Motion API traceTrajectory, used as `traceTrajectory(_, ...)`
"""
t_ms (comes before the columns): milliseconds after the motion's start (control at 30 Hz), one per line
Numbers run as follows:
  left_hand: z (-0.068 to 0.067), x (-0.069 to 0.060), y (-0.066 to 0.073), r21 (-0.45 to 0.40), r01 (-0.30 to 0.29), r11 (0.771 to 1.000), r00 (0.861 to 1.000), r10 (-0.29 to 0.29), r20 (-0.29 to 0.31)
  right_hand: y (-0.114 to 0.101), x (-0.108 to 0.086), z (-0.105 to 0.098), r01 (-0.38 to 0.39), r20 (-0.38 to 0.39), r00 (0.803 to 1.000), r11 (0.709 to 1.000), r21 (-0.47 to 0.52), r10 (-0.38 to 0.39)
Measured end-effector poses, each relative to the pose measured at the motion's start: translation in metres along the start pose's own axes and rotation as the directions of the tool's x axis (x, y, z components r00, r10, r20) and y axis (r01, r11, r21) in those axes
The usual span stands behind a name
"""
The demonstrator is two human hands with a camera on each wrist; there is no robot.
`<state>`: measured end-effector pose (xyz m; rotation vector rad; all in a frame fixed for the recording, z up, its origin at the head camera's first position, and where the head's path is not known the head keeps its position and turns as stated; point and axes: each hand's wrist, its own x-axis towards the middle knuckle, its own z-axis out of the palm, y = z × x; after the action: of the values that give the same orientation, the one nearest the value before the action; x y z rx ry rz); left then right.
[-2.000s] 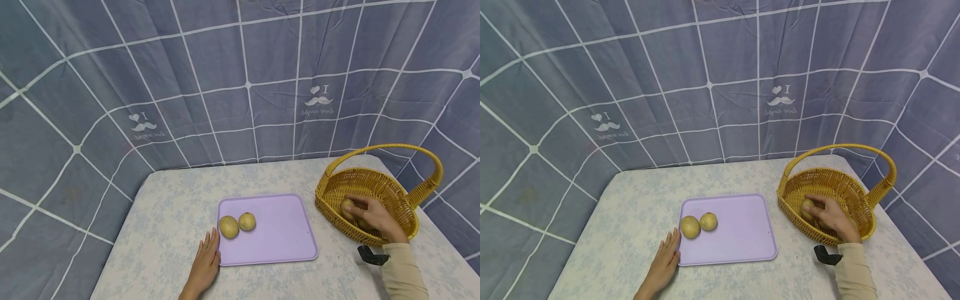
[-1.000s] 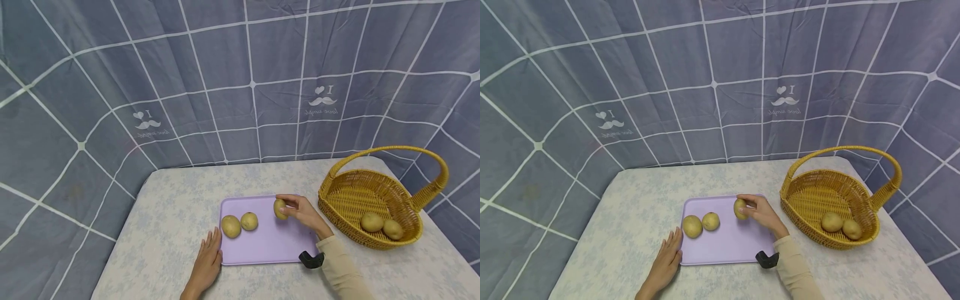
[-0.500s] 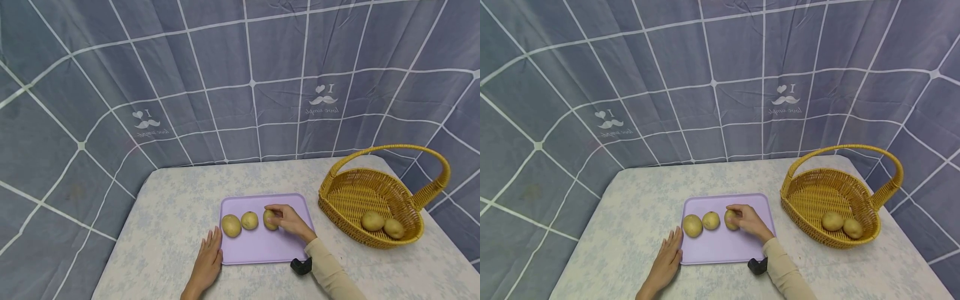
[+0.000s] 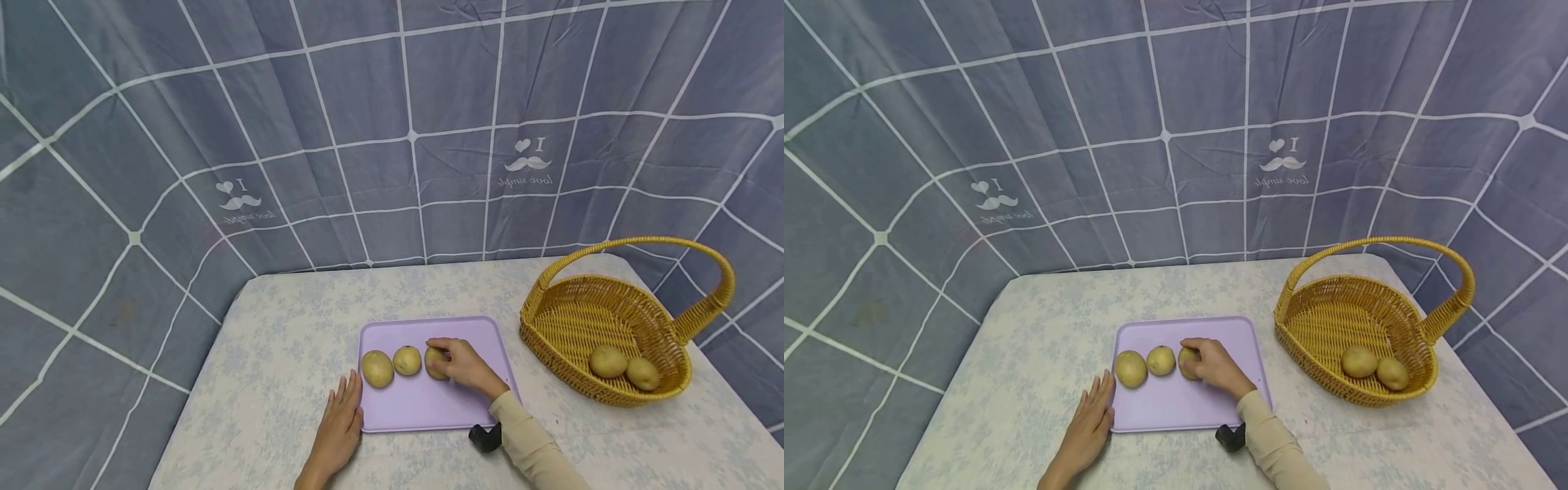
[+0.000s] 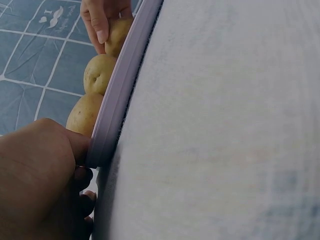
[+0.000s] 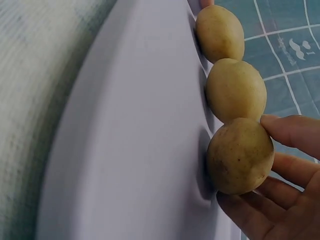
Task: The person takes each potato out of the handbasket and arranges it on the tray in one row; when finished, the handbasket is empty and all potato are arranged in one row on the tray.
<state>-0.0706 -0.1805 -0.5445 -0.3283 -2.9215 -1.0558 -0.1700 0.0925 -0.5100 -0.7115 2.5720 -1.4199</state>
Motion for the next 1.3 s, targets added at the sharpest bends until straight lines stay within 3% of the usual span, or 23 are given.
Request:
traceTrajectory(567, -0.001, -0.001, 0.001, 0.0, 0.0, 1.0, 1.0, 0.0, -0.003, -0.002, 0.001, -0.001, -0.027, 0.008, 1.0, 0.997, -0.067, 0.028)
traceTrajectory(800, -0.001, -0.001, 0.002, 0.003, -0.002, 1.0, 1.0, 0.002, -0.007, -0.006, -0.001, -0.008, -0.023, -0.012, 1.0, 1.0, -0.012, 0.023)
traceTrajectory(1033, -0.001, -0.001, 0.002, 0.003, -0.002, 1.0, 1.0, 0.002, -0.009, -0.016, -0.024, -0.052, -0.016, -0.117, 0.993, 0.998, 0.053, 0.022)
traceTrajectory(1300, 0.001, -0.001, 0.0, 0.006, -0.007, 1.0, 1.0, 0.007, -0.013, -0.025, -0.083, -0.123, -0.049, -0.249, 0.966, 0.994, 0.101, 0.073)
